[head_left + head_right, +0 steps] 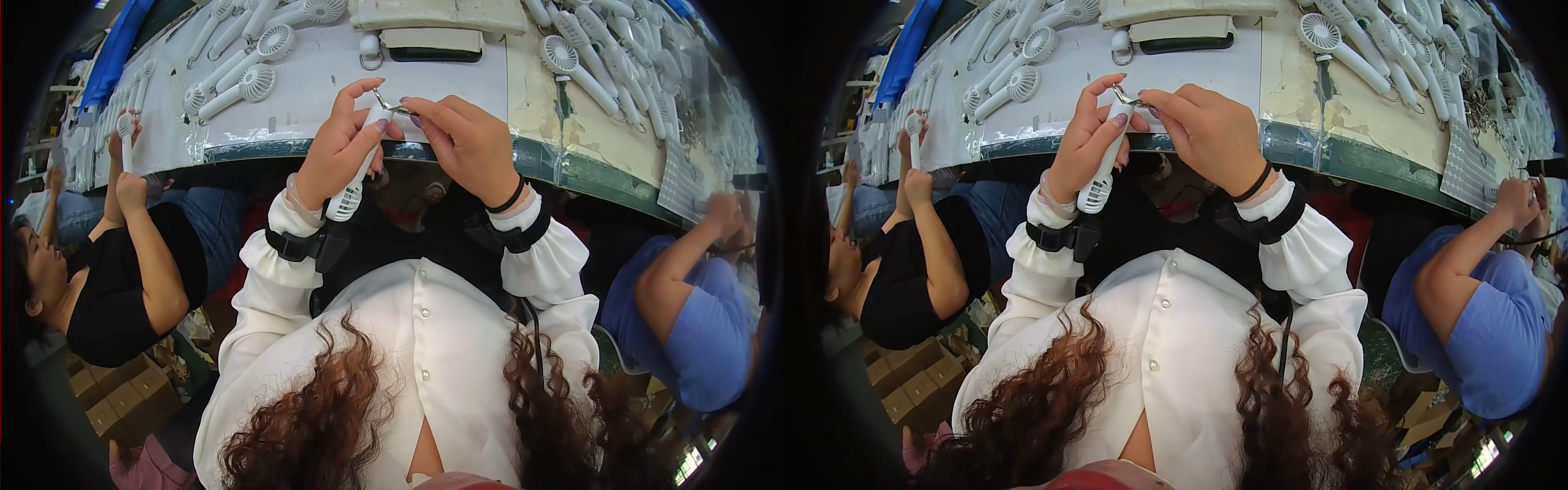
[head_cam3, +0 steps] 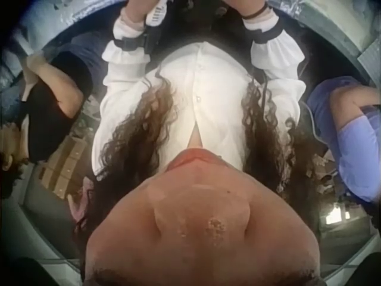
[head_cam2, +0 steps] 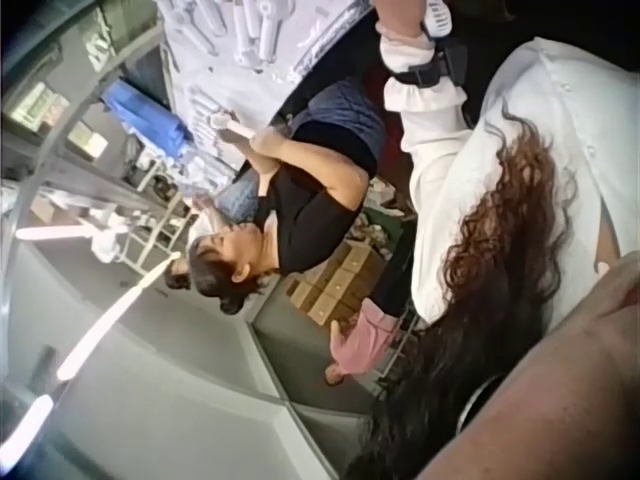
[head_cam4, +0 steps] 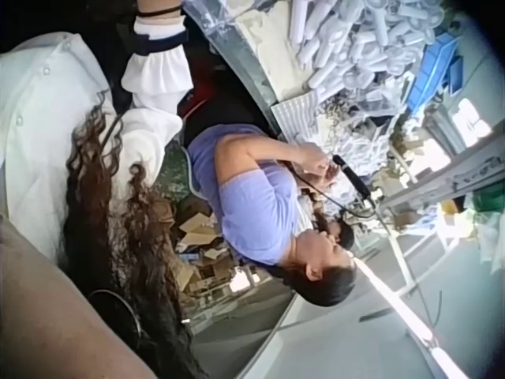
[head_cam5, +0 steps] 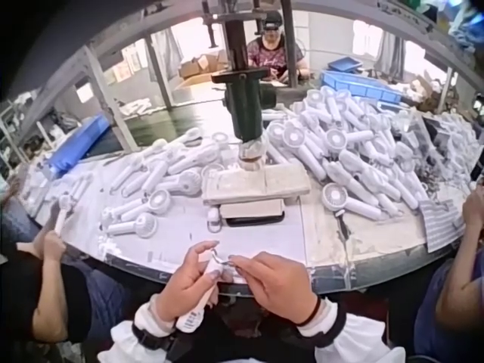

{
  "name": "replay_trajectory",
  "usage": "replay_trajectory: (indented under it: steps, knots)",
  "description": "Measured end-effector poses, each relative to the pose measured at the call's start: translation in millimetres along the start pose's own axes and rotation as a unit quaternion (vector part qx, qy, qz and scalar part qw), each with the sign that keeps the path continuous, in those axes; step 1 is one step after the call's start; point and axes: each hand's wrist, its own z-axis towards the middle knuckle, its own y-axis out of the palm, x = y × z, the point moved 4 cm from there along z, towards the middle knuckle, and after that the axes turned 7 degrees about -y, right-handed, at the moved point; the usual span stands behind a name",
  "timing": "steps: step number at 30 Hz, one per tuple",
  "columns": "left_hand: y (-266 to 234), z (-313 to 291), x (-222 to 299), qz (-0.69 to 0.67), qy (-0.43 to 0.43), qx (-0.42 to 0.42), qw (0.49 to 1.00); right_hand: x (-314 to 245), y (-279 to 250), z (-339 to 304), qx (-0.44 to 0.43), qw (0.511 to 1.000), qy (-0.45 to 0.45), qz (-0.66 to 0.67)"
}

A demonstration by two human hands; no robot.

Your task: Assembling small white handheld fans by fitting plastic components and using an electric screwdriver.

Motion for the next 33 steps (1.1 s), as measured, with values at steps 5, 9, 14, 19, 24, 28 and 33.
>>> replay_trajectory:
  steps: [5, 9, 14, 19, 24, 28, 33]
  knots:
    - [-0.2, 0.0, 0.3, 0.007, 0.007, -0.003, 1.000, -1.1, 1.2, -0.6, 0.018, 1.000, -0.013, -0.016]
    - [-0.8, -1.0, -0.2, 0.008, 0.003, -0.002, 1.000, -9.0, -0.7, -0.7, 0.022, 0.995, -0.046, -0.080]
    - [-0.9, -1.0, 0.4, 0.046, 0.012, 0.000, 0.999, -12.8, -2.4, 0.3, 0.006, 0.988, -0.075, -0.136]
    - [-2.5, 1.0, 0.2, 0.035, 0.010, -0.027, 0.999, 16.2, 2.4, 6.2, -0.040, 0.988, 0.027, 0.150]
    - [-2.5, 1.0, 3.0, 0.012, -0.002, -0.034, 0.999, 32.3, -16.2, 8.5, -0.046, 0.891, 0.206, 0.402]
    - [-2.9, -1.6, 1.4, 0.010, 0.017, -0.031, 0.999, 31.2, -3.0, 1.1, -0.062, 0.948, 0.124, 0.286]
    - [17.8, -17.8, 9.5, -0.194, -0.043, -0.091, 0.976, 9.5, 10.2, 4.4, -0.051, 0.924, 0.044, 0.376]
